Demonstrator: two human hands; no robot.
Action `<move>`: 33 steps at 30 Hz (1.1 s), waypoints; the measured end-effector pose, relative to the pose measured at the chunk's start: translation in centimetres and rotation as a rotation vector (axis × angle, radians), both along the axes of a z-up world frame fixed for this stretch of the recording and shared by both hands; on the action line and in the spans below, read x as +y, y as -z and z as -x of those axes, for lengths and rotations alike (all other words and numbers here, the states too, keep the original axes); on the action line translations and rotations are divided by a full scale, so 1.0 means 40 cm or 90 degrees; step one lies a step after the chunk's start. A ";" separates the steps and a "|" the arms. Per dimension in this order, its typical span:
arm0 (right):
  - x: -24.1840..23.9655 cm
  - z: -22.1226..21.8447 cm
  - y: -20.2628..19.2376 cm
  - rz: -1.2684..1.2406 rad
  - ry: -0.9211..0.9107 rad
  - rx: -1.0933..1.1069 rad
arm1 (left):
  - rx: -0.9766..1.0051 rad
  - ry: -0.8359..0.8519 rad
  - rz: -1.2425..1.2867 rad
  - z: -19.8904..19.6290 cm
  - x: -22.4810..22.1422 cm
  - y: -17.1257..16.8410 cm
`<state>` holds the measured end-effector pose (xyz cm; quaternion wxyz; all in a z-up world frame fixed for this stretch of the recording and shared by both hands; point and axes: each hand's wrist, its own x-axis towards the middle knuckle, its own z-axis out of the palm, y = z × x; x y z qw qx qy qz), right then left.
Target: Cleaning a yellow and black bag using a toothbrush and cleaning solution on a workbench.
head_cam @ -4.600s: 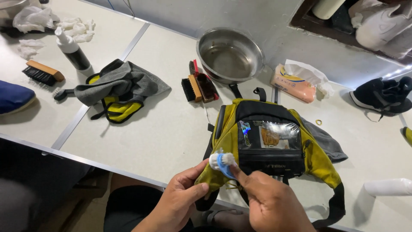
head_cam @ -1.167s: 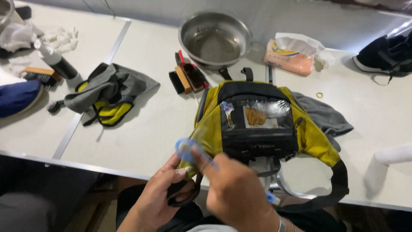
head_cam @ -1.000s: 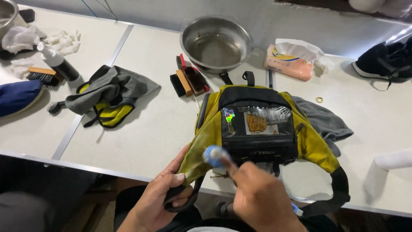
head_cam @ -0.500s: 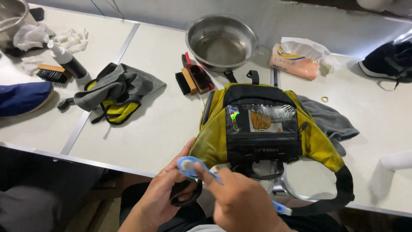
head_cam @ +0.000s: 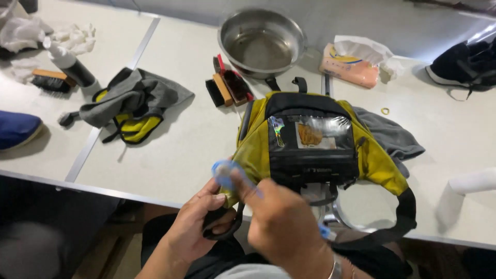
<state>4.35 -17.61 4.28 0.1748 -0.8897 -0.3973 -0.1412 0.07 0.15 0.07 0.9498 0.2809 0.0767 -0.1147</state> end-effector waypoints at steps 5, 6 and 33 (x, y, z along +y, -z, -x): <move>-0.087 -0.021 0.041 0.064 0.006 0.039 | 0.003 0.016 -0.007 0.005 0.016 0.007; -0.109 -0.032 0.053 0.077 0.078 0.030 | 0.040 0.021 -0.007 0.025 0.012 0.019; -0.040 -0.025 0.021 0.066 0.070 0.016 | 0.005 0.013 -0.034 0.013 0.017 -0.011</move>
